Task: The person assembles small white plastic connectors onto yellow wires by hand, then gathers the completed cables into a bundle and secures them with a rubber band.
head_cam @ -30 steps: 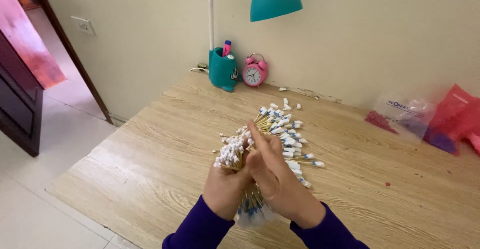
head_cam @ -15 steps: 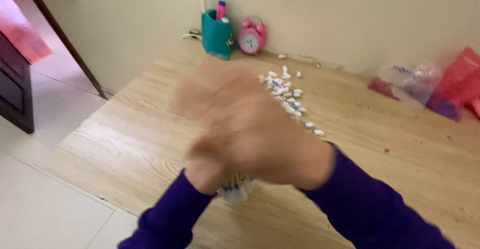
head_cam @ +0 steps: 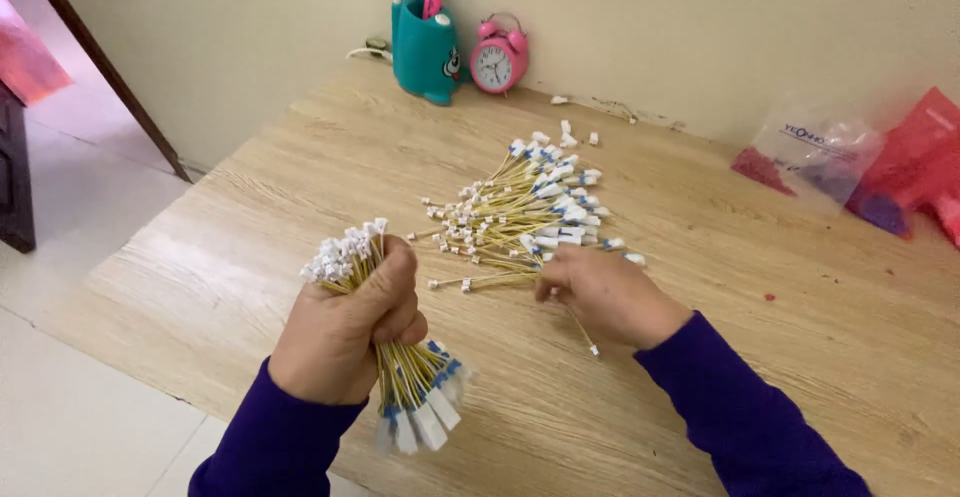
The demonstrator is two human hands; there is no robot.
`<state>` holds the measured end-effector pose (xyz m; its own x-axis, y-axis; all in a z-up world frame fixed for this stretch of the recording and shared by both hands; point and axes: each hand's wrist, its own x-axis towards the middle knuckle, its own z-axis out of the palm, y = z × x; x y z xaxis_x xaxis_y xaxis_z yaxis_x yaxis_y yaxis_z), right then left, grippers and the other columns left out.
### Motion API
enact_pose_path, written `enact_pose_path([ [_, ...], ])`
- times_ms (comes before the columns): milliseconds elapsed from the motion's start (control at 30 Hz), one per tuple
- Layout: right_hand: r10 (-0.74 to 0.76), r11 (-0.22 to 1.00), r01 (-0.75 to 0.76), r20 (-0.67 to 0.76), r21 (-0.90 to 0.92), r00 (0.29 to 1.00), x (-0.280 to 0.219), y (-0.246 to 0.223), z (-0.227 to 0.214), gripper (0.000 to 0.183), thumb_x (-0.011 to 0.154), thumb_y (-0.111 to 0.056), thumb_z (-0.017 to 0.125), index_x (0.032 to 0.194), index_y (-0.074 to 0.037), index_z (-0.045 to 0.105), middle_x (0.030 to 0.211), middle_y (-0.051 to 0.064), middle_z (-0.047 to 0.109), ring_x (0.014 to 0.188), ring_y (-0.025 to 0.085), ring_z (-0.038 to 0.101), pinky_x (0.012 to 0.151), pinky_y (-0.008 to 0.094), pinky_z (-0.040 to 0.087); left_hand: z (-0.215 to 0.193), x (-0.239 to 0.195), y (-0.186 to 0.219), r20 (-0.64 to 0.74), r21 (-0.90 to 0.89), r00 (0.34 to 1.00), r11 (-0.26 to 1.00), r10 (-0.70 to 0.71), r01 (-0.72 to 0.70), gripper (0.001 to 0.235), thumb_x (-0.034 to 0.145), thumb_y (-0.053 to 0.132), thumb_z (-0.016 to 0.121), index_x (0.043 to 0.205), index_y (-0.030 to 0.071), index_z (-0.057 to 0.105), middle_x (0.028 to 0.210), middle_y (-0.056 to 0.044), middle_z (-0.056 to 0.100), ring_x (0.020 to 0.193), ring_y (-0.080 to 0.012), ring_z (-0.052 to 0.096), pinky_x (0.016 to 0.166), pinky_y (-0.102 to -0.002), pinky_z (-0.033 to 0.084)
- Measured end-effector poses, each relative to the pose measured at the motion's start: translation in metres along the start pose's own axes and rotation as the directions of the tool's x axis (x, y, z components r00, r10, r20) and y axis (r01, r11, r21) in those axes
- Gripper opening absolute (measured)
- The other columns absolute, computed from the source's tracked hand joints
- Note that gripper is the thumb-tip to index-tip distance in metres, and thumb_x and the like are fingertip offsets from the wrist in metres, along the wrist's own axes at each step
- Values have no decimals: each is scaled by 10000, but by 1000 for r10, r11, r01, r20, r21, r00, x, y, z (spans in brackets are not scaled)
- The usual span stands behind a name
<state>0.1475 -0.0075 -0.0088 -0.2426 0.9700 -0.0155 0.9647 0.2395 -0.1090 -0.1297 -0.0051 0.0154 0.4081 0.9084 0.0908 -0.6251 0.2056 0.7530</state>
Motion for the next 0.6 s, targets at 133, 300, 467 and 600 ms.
enact_pose_path([
  [133,-208,978,208,14,20,978,-13,29,22,155,752,-114,695,774,-267,710,882,-21,558,880,211,560,610,412,457,-5,-9,-7,-24,-40,998,998,-53,52,52,900,83,629,923,49,596,507,25,286,390,-70,226,430,-261,284],
  [300,-370,926,376,-142,19,918,-13,28,7,111,753,-162,736,826,-244,728,895,5,594,858,209,549,547,359,467,-11,-14,-14,-23,-92,997,993,-71,69,53,914,57,600,955,22,600,536,24,320,378,-60,216,410,-264,258],
  [467,-164,825,355,-414,440,895,-15,-1,-49,193,848,6,618,983,-113,687,1121,117,699,1041,222,663,925,311,570,-22,-19,-12,-30,-131,998,990,-64,59,66,912,45,585,971,14,591,514,20,293,369,-68,208,399,-270,255],
  [600,24,847,249,-500,470,866,1,-13,-78,164,979,-93,485,1097,-87,599,1051,103,651,1002,232,606,871,345,514,-30,-22,-10,-66,-151,995,986,-79,68,74,937,94,570,982,48,608,569,19,312,364,-54,200,394,-261,269],
])
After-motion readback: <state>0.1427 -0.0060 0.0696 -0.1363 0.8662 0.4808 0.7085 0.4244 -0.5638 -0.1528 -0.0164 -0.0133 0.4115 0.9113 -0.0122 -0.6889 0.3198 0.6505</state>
